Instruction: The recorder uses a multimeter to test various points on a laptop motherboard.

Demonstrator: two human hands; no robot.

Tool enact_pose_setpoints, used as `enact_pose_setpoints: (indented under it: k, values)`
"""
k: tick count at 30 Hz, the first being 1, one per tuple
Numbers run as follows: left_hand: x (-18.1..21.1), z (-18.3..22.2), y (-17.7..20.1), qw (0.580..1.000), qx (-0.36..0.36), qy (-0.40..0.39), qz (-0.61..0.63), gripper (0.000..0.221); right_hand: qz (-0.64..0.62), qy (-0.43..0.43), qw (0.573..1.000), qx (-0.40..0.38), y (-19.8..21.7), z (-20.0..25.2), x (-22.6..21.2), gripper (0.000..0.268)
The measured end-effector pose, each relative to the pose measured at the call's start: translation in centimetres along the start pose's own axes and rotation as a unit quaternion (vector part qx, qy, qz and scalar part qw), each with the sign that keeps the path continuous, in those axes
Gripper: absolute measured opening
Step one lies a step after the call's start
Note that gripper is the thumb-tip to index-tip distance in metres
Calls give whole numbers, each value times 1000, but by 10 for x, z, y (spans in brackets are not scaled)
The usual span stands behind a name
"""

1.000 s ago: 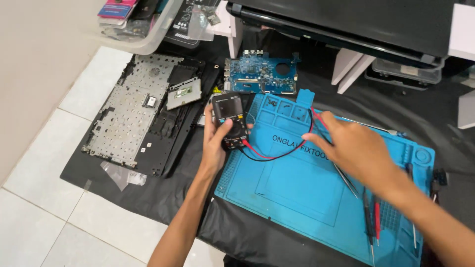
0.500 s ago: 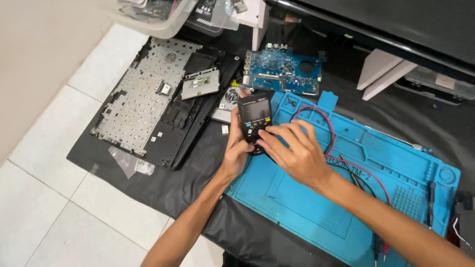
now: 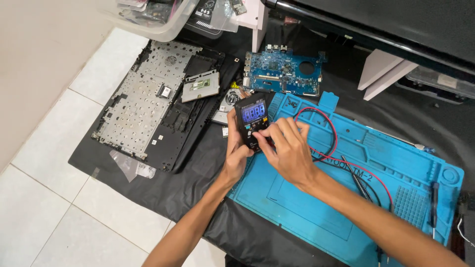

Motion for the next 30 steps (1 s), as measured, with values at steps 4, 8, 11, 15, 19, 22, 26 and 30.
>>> enact_pose_setpoints:
  k: [4,8,11,15,19,22,26,30]
  values:
    - [2,0,-5,1000,-15,-15,-21,104,-18,-25,1000,3,-2,2,7,20]
    - [2,0,-3,1000,-6,-6,-14,106,-38,-40,998,5,-3,2,8,20]
    - [1,1,-3,1000,-7,-8,-21,105,-61,-57,996,-10,-2,1,10,21]
    - [-1,1,-2,1000,-10,-8,-16,104,-54,-50,997,-37,1,-1,10,22]
    - [1,1,-4,1000,-13,-10,-14,104,-42,-29,998,-21,7,-1,7,21]
    - [-1,1,-1,1000,-7,-8,0,102,-40,-29,998,-30,5,0,7,21]
    - [-1,1,2,1000,-4,-16,7,100,-49,-35,998,-32,3,1,8,20]
    - [-8,-1,6,1000,17,17,0,100,-46,-44,997,-40,0,-1,11,21]
Point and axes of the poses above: each hand's wrist, its own z-axis away from the middle knuckle, its own y-axis out of the back of the hand, x = y × z, the point moved 9 cm from there along -z, towards the middle knuckle, and after that the axes turned 5 degrees about y, right-handed, at the moved point
